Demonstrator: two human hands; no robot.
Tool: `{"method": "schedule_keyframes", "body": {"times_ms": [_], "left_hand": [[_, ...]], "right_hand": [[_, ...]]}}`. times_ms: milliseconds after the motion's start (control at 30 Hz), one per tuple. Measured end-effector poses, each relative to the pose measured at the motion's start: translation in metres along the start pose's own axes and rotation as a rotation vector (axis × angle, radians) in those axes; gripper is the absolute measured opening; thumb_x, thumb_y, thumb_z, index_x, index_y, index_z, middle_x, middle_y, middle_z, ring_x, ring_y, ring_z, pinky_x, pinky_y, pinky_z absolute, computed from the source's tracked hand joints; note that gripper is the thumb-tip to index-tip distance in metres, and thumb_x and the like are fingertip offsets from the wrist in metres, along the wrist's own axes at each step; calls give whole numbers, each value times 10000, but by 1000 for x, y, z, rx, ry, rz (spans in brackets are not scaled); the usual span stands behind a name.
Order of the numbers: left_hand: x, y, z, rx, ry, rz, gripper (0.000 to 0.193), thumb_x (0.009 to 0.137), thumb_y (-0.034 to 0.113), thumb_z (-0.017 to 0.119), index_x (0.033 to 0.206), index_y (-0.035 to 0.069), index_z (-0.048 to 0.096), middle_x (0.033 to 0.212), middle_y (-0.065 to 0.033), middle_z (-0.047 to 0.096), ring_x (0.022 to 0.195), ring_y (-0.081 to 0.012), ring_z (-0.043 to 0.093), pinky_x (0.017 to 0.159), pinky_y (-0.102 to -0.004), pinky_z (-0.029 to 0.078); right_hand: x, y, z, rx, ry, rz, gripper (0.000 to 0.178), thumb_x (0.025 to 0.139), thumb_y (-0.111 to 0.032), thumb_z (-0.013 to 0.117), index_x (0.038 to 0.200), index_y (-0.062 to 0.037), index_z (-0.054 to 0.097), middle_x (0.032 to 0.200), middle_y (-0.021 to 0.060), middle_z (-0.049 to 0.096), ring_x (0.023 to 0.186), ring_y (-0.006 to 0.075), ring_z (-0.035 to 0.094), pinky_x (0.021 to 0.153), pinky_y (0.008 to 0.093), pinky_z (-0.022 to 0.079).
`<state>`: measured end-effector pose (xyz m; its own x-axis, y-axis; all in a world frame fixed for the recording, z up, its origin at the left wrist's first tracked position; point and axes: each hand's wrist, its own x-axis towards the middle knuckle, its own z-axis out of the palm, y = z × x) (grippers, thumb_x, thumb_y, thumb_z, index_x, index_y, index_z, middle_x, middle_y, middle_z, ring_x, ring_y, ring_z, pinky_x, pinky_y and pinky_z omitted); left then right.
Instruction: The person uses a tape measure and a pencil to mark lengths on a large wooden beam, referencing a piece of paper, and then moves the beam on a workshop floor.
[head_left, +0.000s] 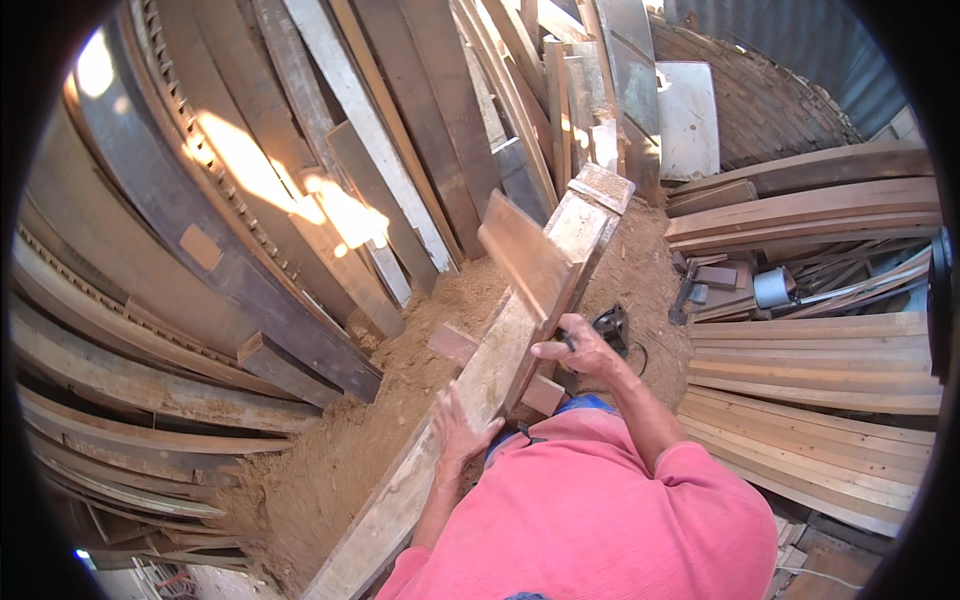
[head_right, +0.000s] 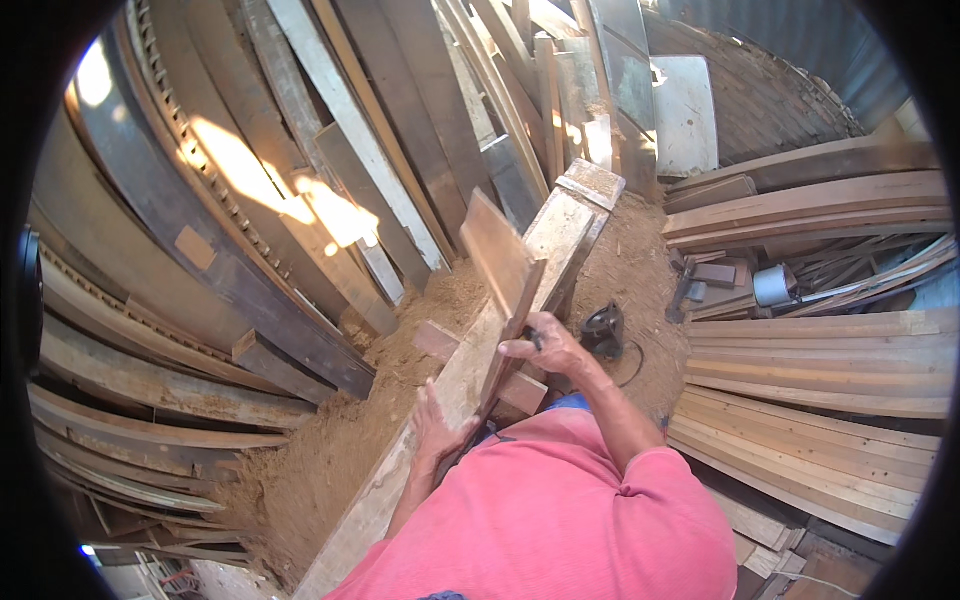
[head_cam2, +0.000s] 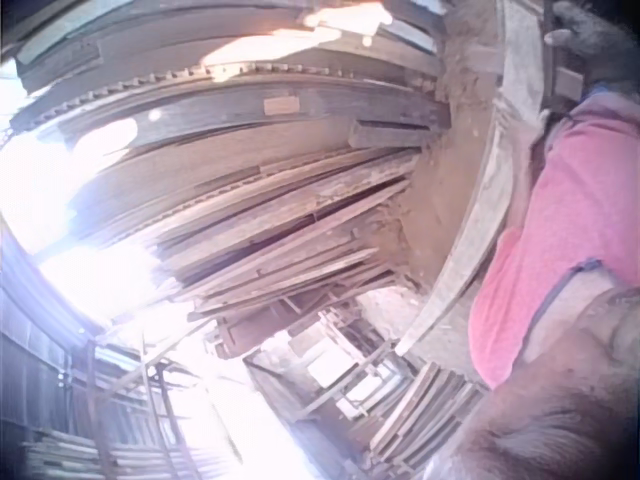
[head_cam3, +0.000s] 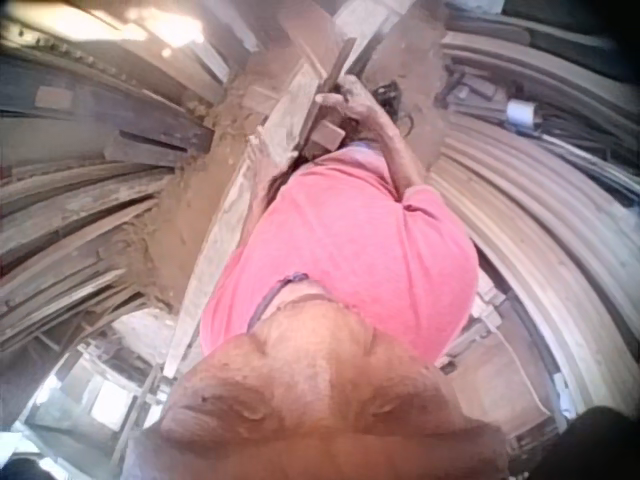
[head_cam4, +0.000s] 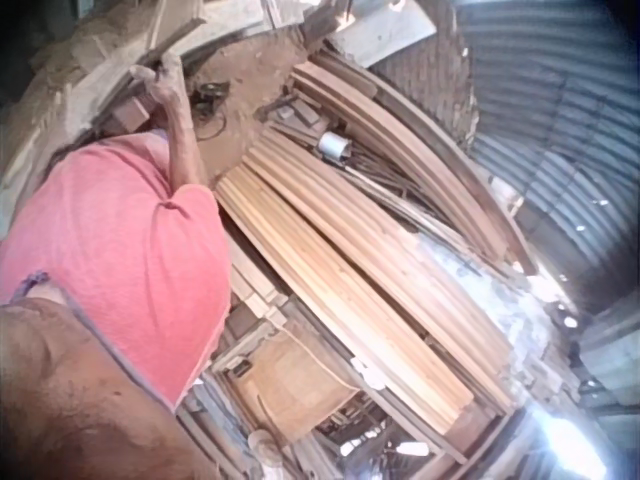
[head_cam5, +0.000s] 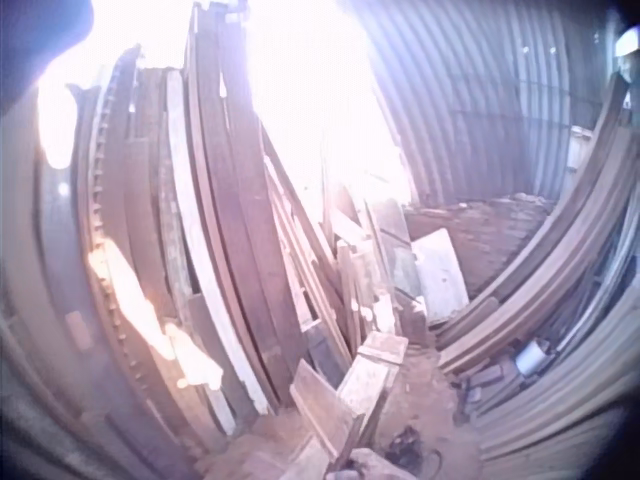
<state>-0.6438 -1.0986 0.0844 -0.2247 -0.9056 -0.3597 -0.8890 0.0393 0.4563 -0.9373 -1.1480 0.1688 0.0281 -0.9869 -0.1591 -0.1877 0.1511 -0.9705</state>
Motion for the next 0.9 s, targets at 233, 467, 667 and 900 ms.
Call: {"method": "schedule_keyframes", "body": {"times_ms": [233, 467, 667, 900], "left_hand": [[20, -41, 39, 457, -185, -164, 1362, 507, 526, 849, 1560, 258, 29, 1442, -300, 242, 1314, -470, 265, 1071, -624, 185], [36, -56, 13, 300, -243, 22, 1359, 444, 456, 873, 1560, 280, 118, 1269, -273, 381, 1189, -453, 383, 1027, -549, 314], [77, -88, -17, 85, -482, 17, 1405, 407, 399, 890, 1563, 159, 129, 1347, -272, 416, 1271, -451, 376, 1112, -454, 299], [105, -131, -14, -387, -641, 23, 1373, 445, 234, 877, 1565, 195, 85, 1557, -207, 269, 1450, -377, 215, 1189, -408, 150]], "right_hand": [[1, -8, -115, -105, 382, -85, 286, 839, -268, 728, 944, -7, 677, 834, 62, 665, 806, 163, 611, 764, 331, 498], [-14, 35, -164, -89, 668, -90, 237, 886, -242, 699, 907, -8, 666, 778, 25, 637, 746, 130, 569, 700, 305, 460], [-39, 97, -167, -140, 654, 43, 352, 857, -350, 723, 901, -6, 666, 775, 40, 633, 749, 138, 565, 693, 325, 459], [-53, 125, -143, -46, 615, 209, 356, 841, -364, 729, 873, -13, 678, 770, 40, 644, 729, 122, 553, 690, 320, 459]]}}
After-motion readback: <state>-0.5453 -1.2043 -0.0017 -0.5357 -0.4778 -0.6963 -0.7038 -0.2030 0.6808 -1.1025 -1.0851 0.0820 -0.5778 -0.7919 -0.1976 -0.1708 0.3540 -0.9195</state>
